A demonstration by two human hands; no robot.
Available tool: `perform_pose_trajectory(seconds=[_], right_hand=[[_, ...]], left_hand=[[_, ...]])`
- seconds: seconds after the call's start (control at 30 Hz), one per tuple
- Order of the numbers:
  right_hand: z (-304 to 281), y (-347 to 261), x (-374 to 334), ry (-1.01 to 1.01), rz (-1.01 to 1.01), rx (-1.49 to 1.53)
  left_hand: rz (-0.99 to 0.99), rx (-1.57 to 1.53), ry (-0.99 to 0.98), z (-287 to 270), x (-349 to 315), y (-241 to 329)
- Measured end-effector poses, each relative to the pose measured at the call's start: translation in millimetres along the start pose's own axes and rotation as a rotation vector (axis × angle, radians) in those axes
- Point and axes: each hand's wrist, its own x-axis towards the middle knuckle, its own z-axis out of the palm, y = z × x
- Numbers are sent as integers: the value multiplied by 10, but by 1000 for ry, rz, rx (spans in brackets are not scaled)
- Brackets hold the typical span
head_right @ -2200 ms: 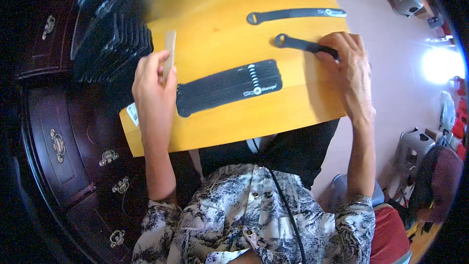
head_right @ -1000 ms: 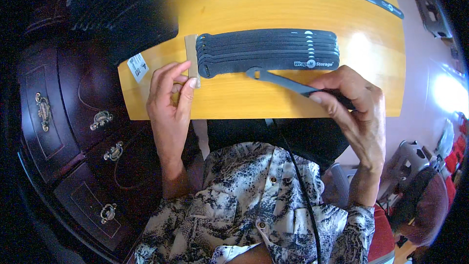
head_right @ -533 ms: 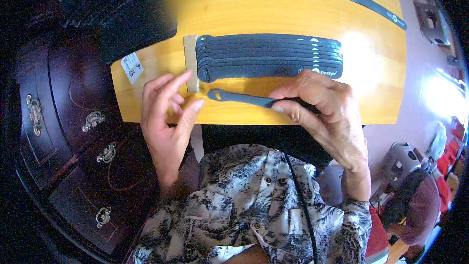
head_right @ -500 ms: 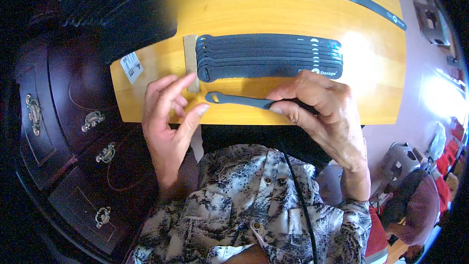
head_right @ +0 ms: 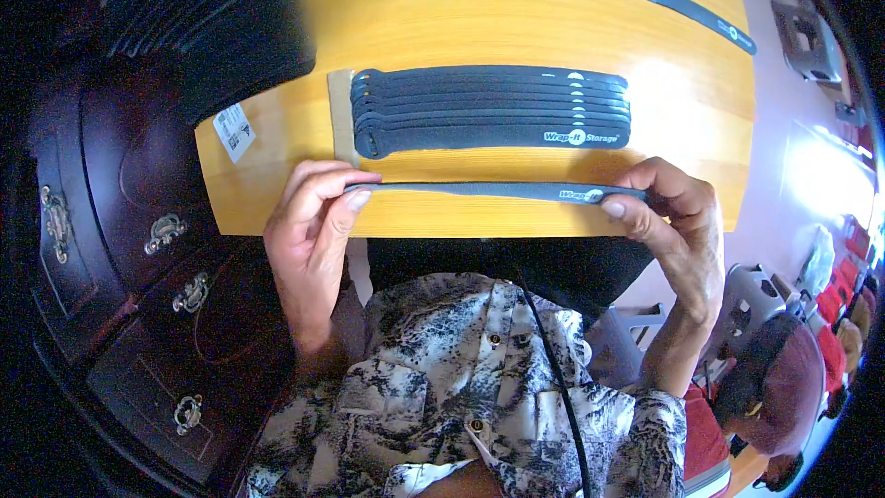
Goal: Inspecting and sorting textile straps at a workbench.
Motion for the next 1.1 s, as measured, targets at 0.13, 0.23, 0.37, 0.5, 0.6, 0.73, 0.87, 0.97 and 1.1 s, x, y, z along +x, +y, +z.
perform_pose_trajectory(seconds=[0.13,0.23,0.37,0.5,0.6,0.73,0.87,0.97,1.1], right_hand=[[52,3,-14,16,27,105],[60,38,4,24,24,141],[89,87,57,142,88,208],[107,104,39,249,58,195],[105,110,3,237,56,196],[135,90,-1,249,50,163],[146,99,13,266,24,124],[146,111,40,262,14,120],[166,101,41,303,9,99]], left_hand=[[-8,57,-32,0,13,18],[25,101,36,50,-6,22],[32,153,212,134,-28,-38],[-119,85,289,191,-61,-83],[-82,138,316,212,-42,-111],[-39,207,312,208,-16,-106],[-1,271,300,207,23,-92],[16,309,300,207,38,-88],[5,291,297,231,44,-99]])
